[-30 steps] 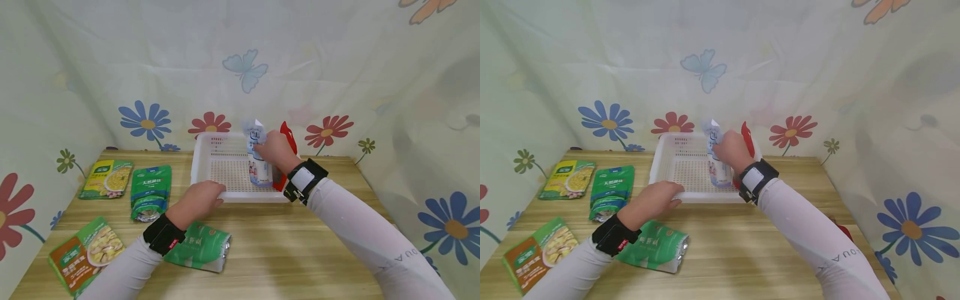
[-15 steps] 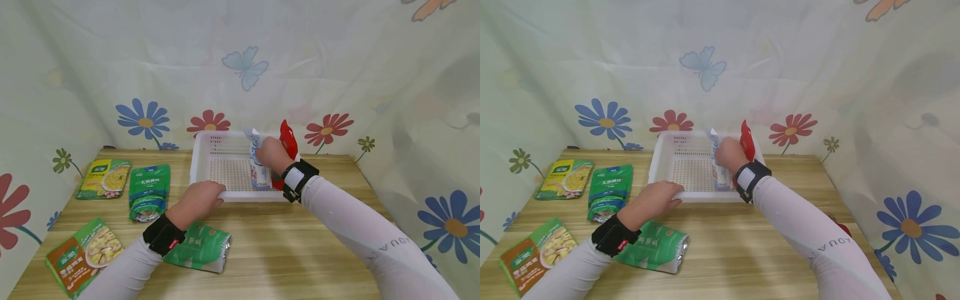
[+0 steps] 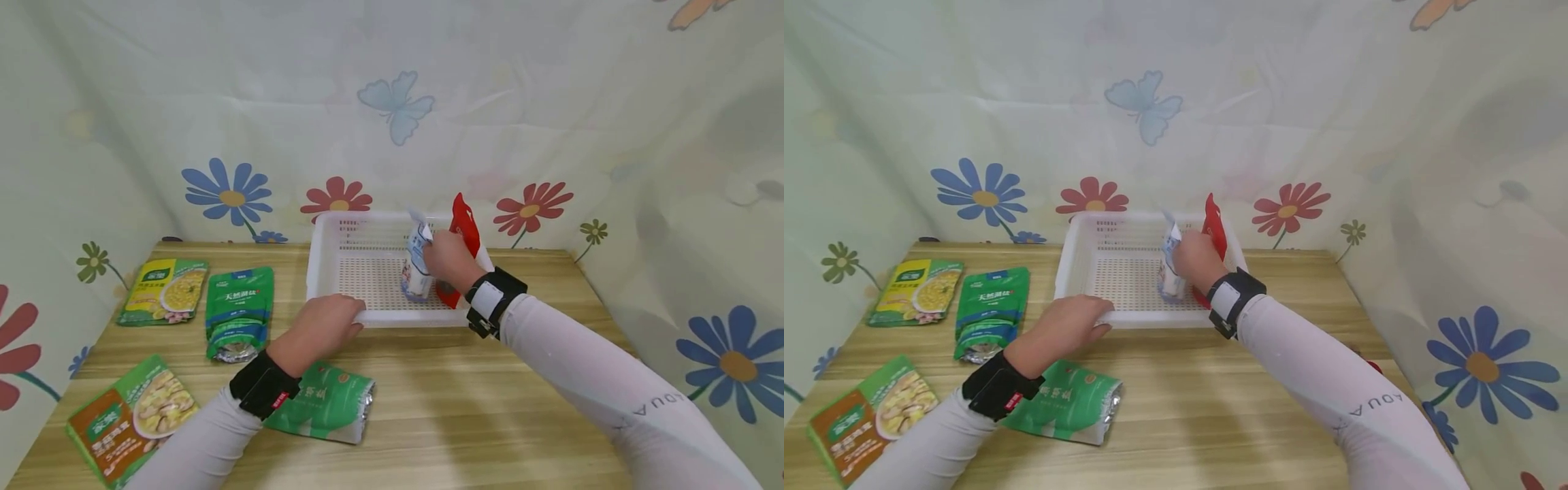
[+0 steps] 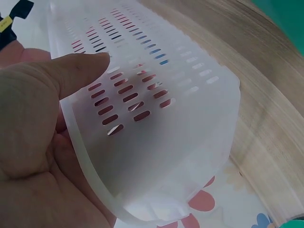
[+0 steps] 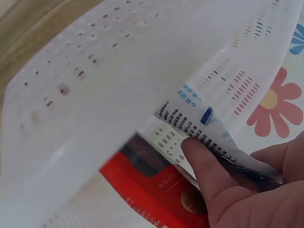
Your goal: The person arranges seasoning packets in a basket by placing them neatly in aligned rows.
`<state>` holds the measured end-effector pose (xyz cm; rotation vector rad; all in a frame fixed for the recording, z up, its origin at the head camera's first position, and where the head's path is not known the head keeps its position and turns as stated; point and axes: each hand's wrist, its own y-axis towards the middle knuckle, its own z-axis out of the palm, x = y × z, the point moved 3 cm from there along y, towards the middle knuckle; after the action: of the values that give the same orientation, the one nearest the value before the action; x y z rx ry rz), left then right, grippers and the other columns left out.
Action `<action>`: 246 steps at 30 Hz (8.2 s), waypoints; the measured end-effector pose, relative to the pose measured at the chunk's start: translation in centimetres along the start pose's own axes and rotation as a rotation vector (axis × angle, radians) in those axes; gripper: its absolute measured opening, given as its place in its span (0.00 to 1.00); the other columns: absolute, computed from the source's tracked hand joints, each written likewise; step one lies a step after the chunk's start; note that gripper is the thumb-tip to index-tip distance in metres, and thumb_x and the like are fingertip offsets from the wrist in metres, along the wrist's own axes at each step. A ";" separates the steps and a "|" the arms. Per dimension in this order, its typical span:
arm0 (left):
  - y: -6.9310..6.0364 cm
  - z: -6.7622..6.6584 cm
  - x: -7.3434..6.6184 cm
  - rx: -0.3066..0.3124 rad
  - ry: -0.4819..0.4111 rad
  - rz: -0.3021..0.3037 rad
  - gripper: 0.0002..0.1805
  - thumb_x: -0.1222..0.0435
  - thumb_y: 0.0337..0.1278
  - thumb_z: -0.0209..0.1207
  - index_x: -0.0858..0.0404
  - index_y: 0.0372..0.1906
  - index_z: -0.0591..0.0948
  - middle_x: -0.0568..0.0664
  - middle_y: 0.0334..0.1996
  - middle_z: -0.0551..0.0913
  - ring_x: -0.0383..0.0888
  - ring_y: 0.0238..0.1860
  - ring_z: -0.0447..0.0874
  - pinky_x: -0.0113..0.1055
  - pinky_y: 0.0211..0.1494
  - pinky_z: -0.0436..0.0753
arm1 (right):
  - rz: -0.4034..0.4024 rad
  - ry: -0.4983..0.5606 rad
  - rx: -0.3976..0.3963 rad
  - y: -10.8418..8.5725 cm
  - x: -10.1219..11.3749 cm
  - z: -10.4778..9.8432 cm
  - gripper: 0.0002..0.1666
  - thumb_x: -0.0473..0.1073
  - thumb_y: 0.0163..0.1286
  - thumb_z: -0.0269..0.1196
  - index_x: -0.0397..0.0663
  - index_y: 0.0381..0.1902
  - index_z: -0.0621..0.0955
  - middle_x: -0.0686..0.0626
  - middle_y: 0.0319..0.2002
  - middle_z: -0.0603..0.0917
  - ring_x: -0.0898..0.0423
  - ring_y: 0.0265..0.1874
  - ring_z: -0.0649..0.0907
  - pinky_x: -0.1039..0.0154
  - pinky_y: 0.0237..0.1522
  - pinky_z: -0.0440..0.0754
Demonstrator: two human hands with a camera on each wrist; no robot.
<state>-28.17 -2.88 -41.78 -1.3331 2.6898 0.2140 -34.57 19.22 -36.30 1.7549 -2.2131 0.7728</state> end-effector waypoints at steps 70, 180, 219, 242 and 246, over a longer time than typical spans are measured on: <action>-0.3 0.1 -0.3 -0.043 0.032 0.020 0.06 0.59 0.63 0.67 0.57 0.39 0.85 0.48 0.33 0.89 0.41 0.30 0.83 0.42 0.33 0.83 | -0.090 -0.171 -0.191 -0.9 -2.8 1.7 0.23 0.47 0.72 0.67 0.36 0.56 0.80 0.38 0.44 0.88 0.45 0.31 0.89 0.51 0.39 0.90; -0.9 0.4 0.4 -0.100 -0.037 0.032 0.08 0.62 0.68 0.65 0.57 0.47 0.86 0.46 0.41 0.90 0.41 0.37 0.85 0.40 0.45 0.85 | -0.831 -0.407 -0.321 -5.4 -10.1 4.1 0.17 0.50 0.58 0.78 0.46 0.41 0.89 0.50 0.34 0.91 0.57 0.26 0.83 0.61 0.35 0.86; -12.7 -0.3 6.8 -0.066 -0.771 -0.540 0.21 0.57 0.75 0.57 0.65 0.63 0.78 0.57 0.58 0.83 0.53 0.59 0.82 0.46 0.59 0.83 | -0.828 -0.376 -0.345 -5.1 -9.9 4.1 0.15 0.50 0.57 0.79 0.49 0.38 0.89 0.52 0.31 0.90 0.59 0.23 0.80 0.67 0.29 0.80; -11.6 1.8 8.0 0.361 -0.398 -0.632 0.38 0.38 0.53 0.69 0.74 0.41 0.79 0.53 0.30 0.76 0.46 0.31 0.75 0.36 0.32 0.74 | -0.808 -0.364 -0.326 -5.2 -10.2 4.2 0.17 0.49 0.56 0.79 0.48 0.40 0.90 0.51 0.33 0.91 0.58 0.25 0.82 0.63 0.34 0.86; -11.2 2.2 7.3 0.333 -0.321 -0.577 0.38 0.37 0.47 0.72 0.72 0.37 0.81 0.54 0.29 0.78 0.47 0.31 0.76 0.38 0.34 0.76 | -0.814 -0.372 -0.340 -5.2 -10.2 4.3 0.17 0.50 0.56 0.80 0.47 0.40 0.90 0.50 0.31 0.90 0.58 0.24 0.81 0.64 0.31 0.84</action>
<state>-23.50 -14.91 -45.99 -1.7087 1.8857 -0.0751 -26.22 24.74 -43.31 2.4361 -1.4160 -0.1090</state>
